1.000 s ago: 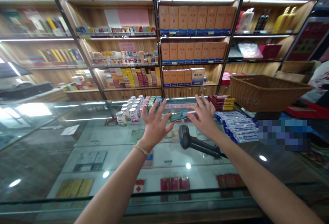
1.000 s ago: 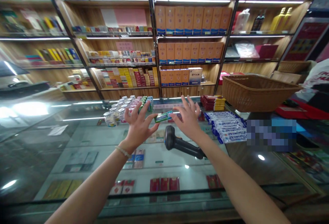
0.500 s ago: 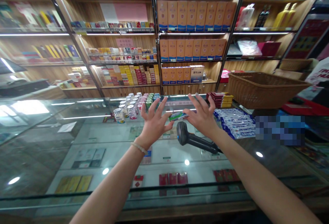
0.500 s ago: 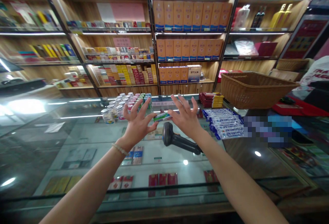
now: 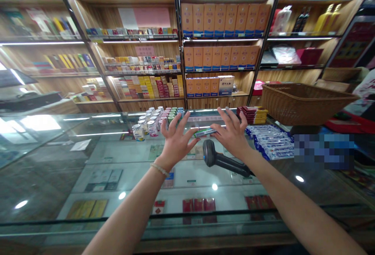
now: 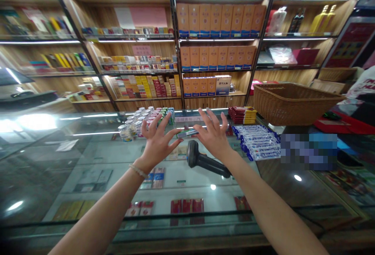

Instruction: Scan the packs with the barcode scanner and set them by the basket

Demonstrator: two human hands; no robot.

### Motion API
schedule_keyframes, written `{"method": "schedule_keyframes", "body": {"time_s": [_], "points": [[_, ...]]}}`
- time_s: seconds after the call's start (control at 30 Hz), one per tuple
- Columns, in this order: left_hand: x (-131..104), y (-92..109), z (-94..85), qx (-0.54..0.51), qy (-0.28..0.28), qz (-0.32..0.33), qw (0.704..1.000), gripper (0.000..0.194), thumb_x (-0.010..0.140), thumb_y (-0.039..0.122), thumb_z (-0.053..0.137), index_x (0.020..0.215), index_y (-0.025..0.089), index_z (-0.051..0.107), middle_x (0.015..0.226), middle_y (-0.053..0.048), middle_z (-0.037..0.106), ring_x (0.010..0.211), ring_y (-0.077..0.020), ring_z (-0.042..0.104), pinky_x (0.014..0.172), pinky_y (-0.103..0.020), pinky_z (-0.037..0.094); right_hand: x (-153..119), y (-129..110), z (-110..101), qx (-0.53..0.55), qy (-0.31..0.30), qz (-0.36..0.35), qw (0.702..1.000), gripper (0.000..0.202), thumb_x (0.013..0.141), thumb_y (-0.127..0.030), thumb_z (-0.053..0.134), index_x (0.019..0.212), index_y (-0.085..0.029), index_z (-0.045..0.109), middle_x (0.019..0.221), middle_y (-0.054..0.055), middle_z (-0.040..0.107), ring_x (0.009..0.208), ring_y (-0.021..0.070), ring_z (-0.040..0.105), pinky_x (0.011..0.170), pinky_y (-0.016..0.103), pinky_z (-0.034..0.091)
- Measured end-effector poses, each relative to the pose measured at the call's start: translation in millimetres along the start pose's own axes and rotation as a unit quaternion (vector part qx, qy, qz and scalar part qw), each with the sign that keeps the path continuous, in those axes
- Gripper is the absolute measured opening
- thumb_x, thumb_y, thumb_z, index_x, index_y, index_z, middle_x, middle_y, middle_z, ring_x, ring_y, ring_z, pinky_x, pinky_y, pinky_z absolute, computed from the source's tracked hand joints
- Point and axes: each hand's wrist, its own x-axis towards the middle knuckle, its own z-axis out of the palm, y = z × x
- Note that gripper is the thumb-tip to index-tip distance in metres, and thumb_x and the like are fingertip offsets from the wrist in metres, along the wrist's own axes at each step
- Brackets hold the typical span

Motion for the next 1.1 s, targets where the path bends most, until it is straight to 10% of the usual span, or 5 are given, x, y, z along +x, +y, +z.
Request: {"method": "schedule_keyframes", "body": {"time_s": [0.27, 0.43, 0.67, 1.1], "points": [[-5, -1, 3.1, -0.029, -0.01, -0.044, 0.999, 0.018, 0.09, 0.046, 0.074, 0.103, 0.033, 0.076, 0.165, -0.004, 0.046, 0.155, -0.0334, 0.032, 0.127, -0.063, 0.004, 13, -4, -12, 0.036, -0.123, 0.025, 0.991, 0.029, 0.101, -0.044, 0.059, 0.123, -0.03, 0.072, 0.17, 0.009, 0.037, 0.157, 0.0337, 0.027, 0.125, 0.062, 0.01], [-10, -9, 4.8, -0.025, -0.022, -0.086, 0.996, 0.018, 0.09, 0.045, 0.074, 0.103, 0.033, 0.077, 0.167, -0.005, 0.043, 0.155, -0.0361, 0.03, 0.125, -0.067, 0.009, 16, -16, -28, 0.072, -0.236, 0.059, 0.967, 0.077, 0.097, -0.064, 0.056, 0.162, -0.027, 0.039, 0.177, 0.016, 0.014, 0.163, 0.04, 0.01, 0.124, 0.069, 0.015], [-11, -15, 7.7, -0.02, -0.034, -0.117, 0.992, 0.018, 0.088, 0.04, 0.077, 0.103, 0.032, 0.078, 0.168, -0.006, 0.041, 0.154, -0.0403, 0.031, 0.123, -0.07, 0.013, -34, -31, -34, 0.085, -0.361, 0.107, 0.922, 0.121, 0.079, -0.084, 0.064, 0.169, -0.02, 0.015, 0.175, 0.024, 0.008, 0.162, 0.0472, 0.003, 0.121, 0.078, 0.011], [-12, -15, 9.9, -0.015, -0.035, -0.128, 0.991, 0.017, 0.086, 0.038, 0.079, 0.102, 0.033, 0.078, 0.167, -0.006, 0.043, 0.153, -0.0388, 0.033, 0.122, -0.071, 0.017, -45, -41, -36, 0.088, -0.359, 0.124, 0.921, 0.067, 0.084, -0.066, 0.072, 0.125, -0.014, 0.067, 0.171, 0.029, 0.021, 0.161, 0.0481, 0.012, 0.119, 0.08, 0.014]]}}
